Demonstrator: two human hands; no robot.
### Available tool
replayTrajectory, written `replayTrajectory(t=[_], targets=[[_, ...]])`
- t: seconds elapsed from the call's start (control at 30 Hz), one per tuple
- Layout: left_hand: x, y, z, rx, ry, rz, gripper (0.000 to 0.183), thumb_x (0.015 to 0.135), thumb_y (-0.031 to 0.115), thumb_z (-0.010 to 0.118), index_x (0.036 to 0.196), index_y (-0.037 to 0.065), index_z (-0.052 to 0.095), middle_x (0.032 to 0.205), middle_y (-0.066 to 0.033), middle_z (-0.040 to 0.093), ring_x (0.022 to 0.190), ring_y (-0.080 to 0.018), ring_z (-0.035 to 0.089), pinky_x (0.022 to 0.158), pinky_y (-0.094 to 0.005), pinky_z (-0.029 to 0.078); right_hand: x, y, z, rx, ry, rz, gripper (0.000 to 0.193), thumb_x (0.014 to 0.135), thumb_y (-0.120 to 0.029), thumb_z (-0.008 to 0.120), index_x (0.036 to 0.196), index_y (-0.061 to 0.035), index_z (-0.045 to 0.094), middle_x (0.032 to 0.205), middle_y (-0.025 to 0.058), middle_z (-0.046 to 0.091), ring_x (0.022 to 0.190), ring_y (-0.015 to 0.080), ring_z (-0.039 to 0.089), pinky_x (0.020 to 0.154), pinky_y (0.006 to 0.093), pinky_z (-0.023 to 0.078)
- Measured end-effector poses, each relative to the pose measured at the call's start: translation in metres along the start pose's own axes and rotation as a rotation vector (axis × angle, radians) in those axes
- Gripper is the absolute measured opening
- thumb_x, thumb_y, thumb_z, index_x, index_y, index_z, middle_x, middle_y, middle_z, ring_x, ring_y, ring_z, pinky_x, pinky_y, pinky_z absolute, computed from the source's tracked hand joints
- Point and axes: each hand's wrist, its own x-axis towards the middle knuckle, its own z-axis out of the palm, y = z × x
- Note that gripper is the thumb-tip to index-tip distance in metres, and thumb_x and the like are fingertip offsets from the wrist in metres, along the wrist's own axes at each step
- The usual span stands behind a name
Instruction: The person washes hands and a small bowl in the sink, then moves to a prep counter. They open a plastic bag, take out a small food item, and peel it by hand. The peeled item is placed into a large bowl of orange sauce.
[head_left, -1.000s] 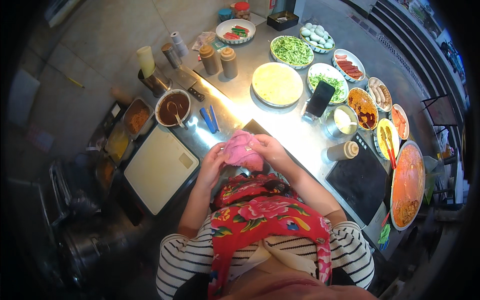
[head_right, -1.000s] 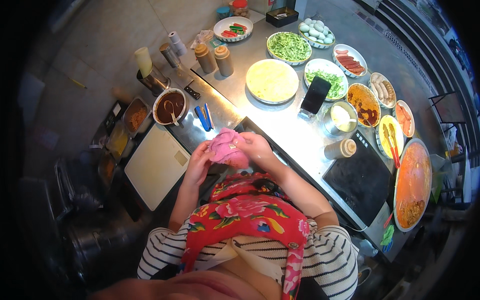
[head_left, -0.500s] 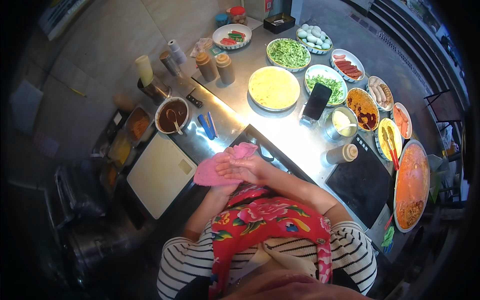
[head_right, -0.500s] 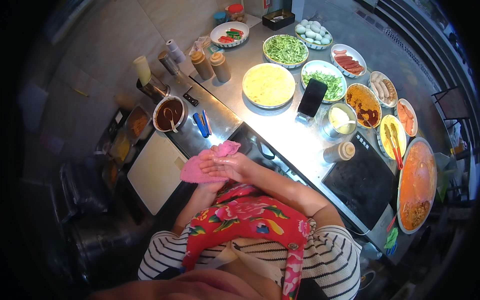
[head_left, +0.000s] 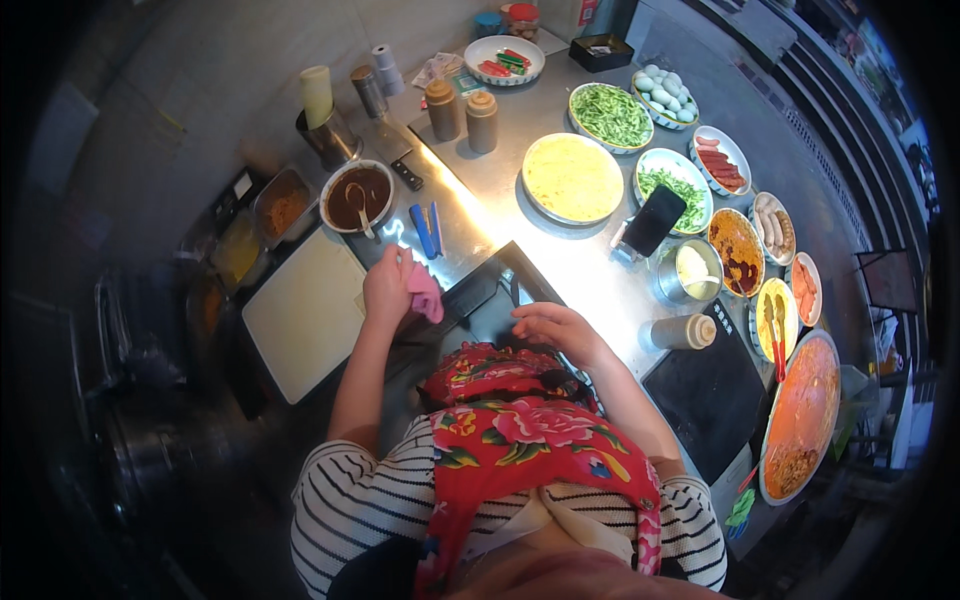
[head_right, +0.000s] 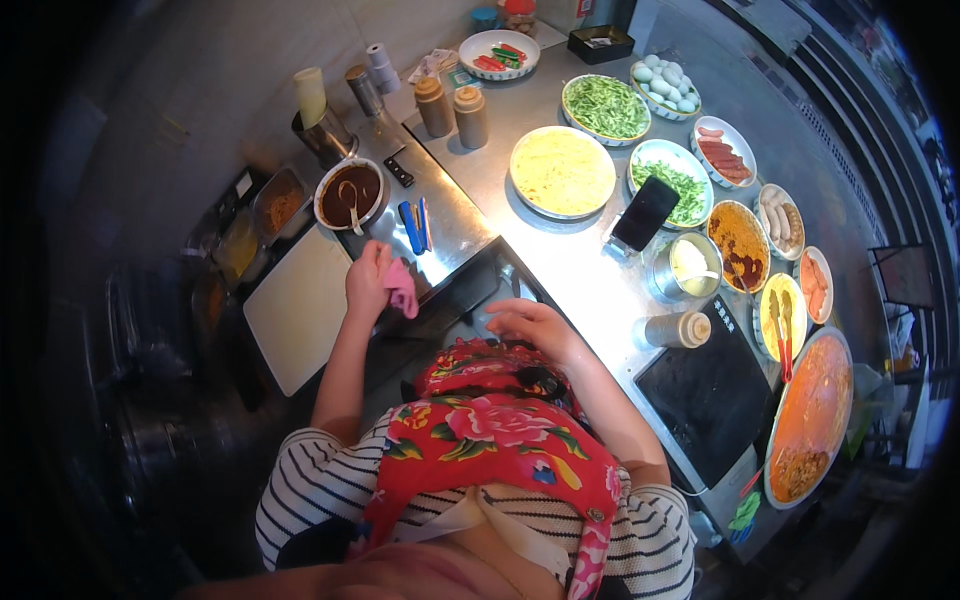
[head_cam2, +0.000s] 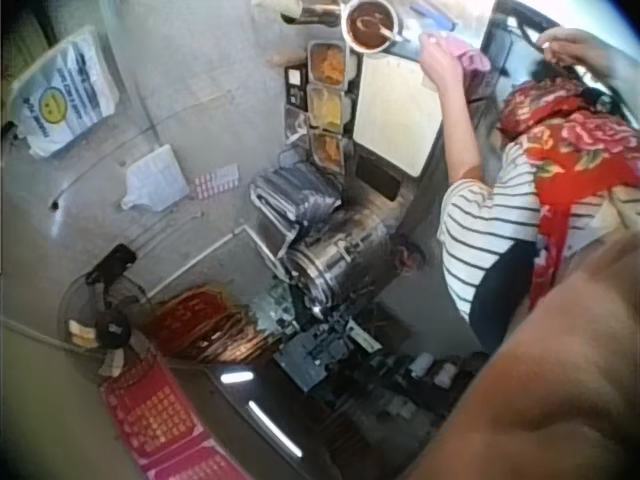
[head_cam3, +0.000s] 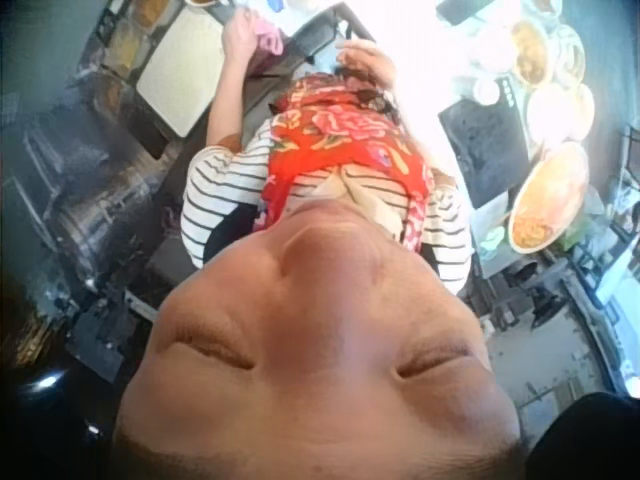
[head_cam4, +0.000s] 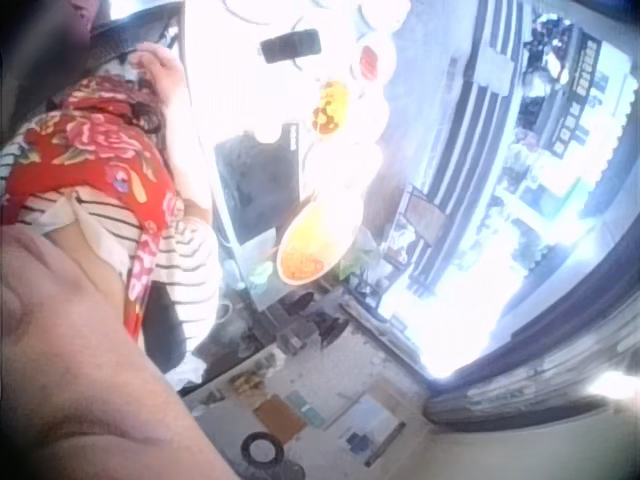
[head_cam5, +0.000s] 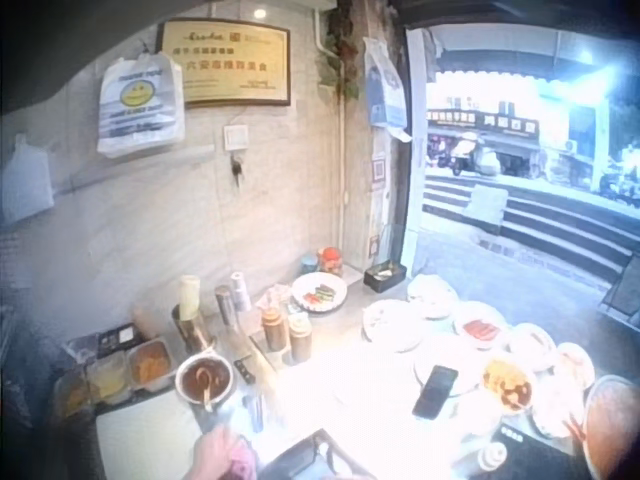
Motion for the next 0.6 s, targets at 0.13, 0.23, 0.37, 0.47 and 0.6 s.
replayTrajectory(t=[0.13,0.23,0.37,0.47,0.6], targets=[[0.005,-0.029,0.039,0.51,0.258,0.367,0.029,0.089,0.029,0.058,0.1,0.002,0.057,0.093,-0.0226,0.063,0.092,-0.0398,0.059,0.082,-0.0473,0.045,-0.019,0.018,-0.026,0.067,0.08,-0.092,0.024,0.097,-0.008,0.05,0.117,0.0007,0.059,0.099,0.0079,0.065,0.089,0.013,0.061,0.079,0.0213,0.047],[-0.004,-0.044,0.063,0.236,0.153,0.223,0.027,0.085,0.023,0.059,0.098,0.0,0.058,0.098,-0.0251,0.06,0.097,-0.0413,0.055,0.086,-0.0483,0.042,-0.032,0.029,-0.036,0.145,0.141,-0.07,0.024,0.097,-0.009,0.05,0.117,0.0017,0.059,0.097,0.008,0.065,0.086,0.0118,0.061,0.076,0.0199,0.048],[-0.006,-0.06,0.079,0.073,-0.284,0.048,0.02,0.076,0.016,0.068,0.078,0.0,0.056,0.08,-0.0193,0.059,0.081,-0.0359,0.059,0.075,-0.0423,0.047,-0.043,0.042,-0.042,0.233,0.249,-0.034,0.024,0.097,-0.009,0.05,0.117,0.0017,0.06,0.096,0.0081,0.065,0.083,0.0103,0.06,0.073,0.0191,0.048],[0.001,-0.073,0.084,0.128,-0.337,0.075,0.02,0.073,0.016,0.072,0.074,0.002,0.058,0.077,-0.018,0.062,0.076,-0.0346,0.061,0.069,-0.0429,0.048,-0.046,0.049,-0.043,0.238,0.185,-0.067,0.024,0.097,-0.008,0.05,0.116,0.0012,0.06,0.094,0.0068,0.065,0.084,0.0097,0.06,0.073,0.0184,0.047],[0.01,-0.079,0.082,0.164,-0.348,0.152,0.023,0.072,0.021,0.074,0.073,0.003,0.06,0.075,-0.0167,0.064,0.074,-0.0341,0.063,0.067,-0.0432,0.048,-0.046,0.051,-0.043,0.221,0.204,-0.067,0.024,0.097,-0.008,0.049,0.116,0.0007,0.059,0.093,0.0058,0.064,0.084,0.0101,0.06,0.074,0.0192,0.046]])
